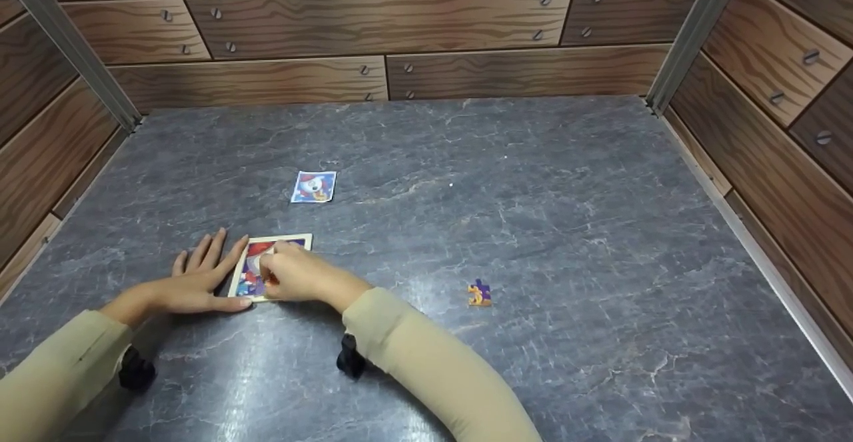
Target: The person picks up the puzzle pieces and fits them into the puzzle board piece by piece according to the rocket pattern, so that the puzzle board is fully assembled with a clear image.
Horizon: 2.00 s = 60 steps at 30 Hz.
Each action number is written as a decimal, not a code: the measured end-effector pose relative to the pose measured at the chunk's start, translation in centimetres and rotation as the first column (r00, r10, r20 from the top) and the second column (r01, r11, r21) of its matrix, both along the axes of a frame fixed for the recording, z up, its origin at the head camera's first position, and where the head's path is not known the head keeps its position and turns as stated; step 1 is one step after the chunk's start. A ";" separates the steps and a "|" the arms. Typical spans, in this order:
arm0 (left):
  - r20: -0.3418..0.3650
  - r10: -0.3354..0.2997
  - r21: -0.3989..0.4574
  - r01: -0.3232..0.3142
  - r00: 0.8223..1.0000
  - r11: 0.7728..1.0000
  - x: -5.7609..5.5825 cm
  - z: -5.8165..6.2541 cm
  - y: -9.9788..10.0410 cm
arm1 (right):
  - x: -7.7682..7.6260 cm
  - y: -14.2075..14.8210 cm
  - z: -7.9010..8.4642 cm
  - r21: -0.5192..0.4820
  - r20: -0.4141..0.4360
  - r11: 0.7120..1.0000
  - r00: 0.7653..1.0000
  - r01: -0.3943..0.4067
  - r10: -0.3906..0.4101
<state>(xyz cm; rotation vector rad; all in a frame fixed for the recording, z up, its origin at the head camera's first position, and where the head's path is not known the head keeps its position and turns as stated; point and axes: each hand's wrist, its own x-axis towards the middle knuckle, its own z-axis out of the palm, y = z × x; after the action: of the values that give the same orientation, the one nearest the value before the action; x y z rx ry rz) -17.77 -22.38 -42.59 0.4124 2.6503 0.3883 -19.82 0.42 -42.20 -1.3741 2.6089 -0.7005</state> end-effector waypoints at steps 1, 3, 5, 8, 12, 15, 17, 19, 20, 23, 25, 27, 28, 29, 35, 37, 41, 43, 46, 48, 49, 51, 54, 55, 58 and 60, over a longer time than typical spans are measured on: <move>-0.002 0.000 0.000 0.000 1.000 1.000 0.0 0.0 0.0 | 0.0 0.0 0.0 -0.005 0.001 1.000 1.000 -0.003 0.003; -0.002 0.000 0.000 0.000 1.000 1.000 0.0 0.0 0.0 | 0.0 -0.1 -0.1 -0.014 0.003 1.000 1.000 -0.009 0.009; -0.002 0.000 0.000 0.000 1.000 1.000 0.0 0.0 0.0 | 0.0 -0.2 -0.1 -0.014 0.003 1.000 1.000 -0.005 0.005; 0.000 0.000 0.000 0.000 1.000 1.000 0.1 0.1 0.0 | 0.2 -0.3 0.0 -0.011 0.002 1.000 1.000 0.011 -0.011; -0.002 0.000 0.002 0.000 1.000 1.000 0.1 0.1 0.0 | 0.3 -0.3 0.0 -0.023 0.004 0.999 1.000 0.027 -0.027; -0.001 -0.002 0.007 0.002 1.000 1.000 0.1 0.1 0.0 | 0.2 -0.3 -0.1 -0.041 0.011 0.999 1.000 0.029 -0.028; 0.003 -0.005 0.009 0.005 1.000 1.000 0.1 0.1 0.0 | 0.2 -0.2 -0.1 -0.054 0.033 0.998 0.999 0.032 -0.031; 0.005 -0.007 0.013 0.007 1.000 1.000 0.1 0.0 0.0 | 0.1 -0.1 0.0 -0.065 0.052 0.997 0.998 0.036 -0.033; 0.004 -0.009 0.013 0.009 1.000 1.000 0.0 0.0 0.0 | 0.1 0.0 0.0 -0.068 0.060 0.997 0.998 0.041 -0.037; 0.001 -0.010 0.012 0.010 1.000 1.000 0.0 0.0 0.0 | 0.0 0.1 0.2 -0.064 0.071 0.997 0.996 0.049 -0.045; -0.003 -0.010 0.005 0.010 1.000 1.000 0.0 0.0 0.0 | -0.1 0.2 0.3 -0.051 0.064 0.997 0.997 0.049 -0.046; -0.004 -0.011 0.002 0.011 1.000 1.000 0.0 0.0 0.0 | -0.1 0.2 0.3 -0.038 0.066 0.998 0.997 0.046 -0.043; -0.005 -0.012 0.002 0.012 1.000 1.000 0.0 0.0 0.0 | -0.1 0.2 0.3 -0.032 0.067 0.998 0.997 0.047 -0.045; -0.004 -0.011 0.003 0.011 1.000 1.000 0.0 0.0 0.0 | -0.1 0.2 0.3 -0.027 0.070 0.998 0.996 0.050 -0.048; 0.003 -0.003 0.006 0.003 1.000 1.000 0.0 0.0 0.1 | -0.1 0.2 0.5 0.006 0.087 0.997 0.993 0.074 -0.074; 0.003 -0.003 0.007 0.003 1.000 1.000 0.0 0.0 0.0 | 0.0 0.2 0.5 0.002 0.088 0.997 0.993 0.073 -0.073; 0.003 -0.006 0.006 0.006 1.000 1.000 0.0 0.1 0.0 | 0.1 0.3 0.5 -0.006 0.069 0.999 0.997 0.033 -0.033; 0.000 -0.008 0.005 0.008 1.000 1.000 0.0 0.0 0.0 | 0.2 0.4 0.6 -0.005 0.043 1.000 0.999 -0.008 0.009; -0.003 -0.007 0.004 0.008 1.000 1.000 0.0 -0.1 0.0 | 0.3 0.5 0.6 -0.002 0.003 0.997 0.997 -0.077 0.077; -0.004 -0.009 0.004 0.009 1.000 1.000 0.0 -0.1 0.0 | 0.3 0.6 0.7 -0.020 -0.001 0.995 0.995 -0.101 0.101; -0.003 -0.008 0.004 0.008 1.000 1.000 0.0 -0.1 0.1 | 0.3 0.7 0.8 -0.029 0.005 0.994 0.994 -0.105 0.105; -0.002 -0.010 0.003 0.010 1.000 1.000 0.0 -0.2 0.1 | 0.3 1.0 1.0 -0.057 0.043 0.995 0.995 -0.087 0.090; -0.004 -0.011 0.002 0.011 1.000 1.000 0.0 -0.1 0.1 | 0.3 1.7 1.5 -0.088 0.113 0.995 0.992 -0.037 0.047; -0.006 -0.010 -0.001 0.010 1.000 1.000 0.0 -0.1 0.0 | 0.3 2.0 1.7 -0.096 0.135 0.995 0.990 -0.022 0.035; -0.010 -0.009 -0.011 0.009 1.000 1.000 0.0 0.0 0.0 | 0.4 3.2 2.2 -0.120 0.195 0.993 0.980 -0.003 0.027; -0.012 -0.009 -0.015 0.009 1.000 1.000 0.0 0.0 -0.1 | 0.5 4.1 2.4 -0.139 0.229 0.990 0.973 0.005 0.028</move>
<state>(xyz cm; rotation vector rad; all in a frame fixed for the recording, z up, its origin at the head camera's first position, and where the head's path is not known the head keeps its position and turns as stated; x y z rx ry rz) -17.74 -22.45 -42.59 0.4232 2.6603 0.3647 -19.30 4.53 -39.83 -1.2552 2.4093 -0.9927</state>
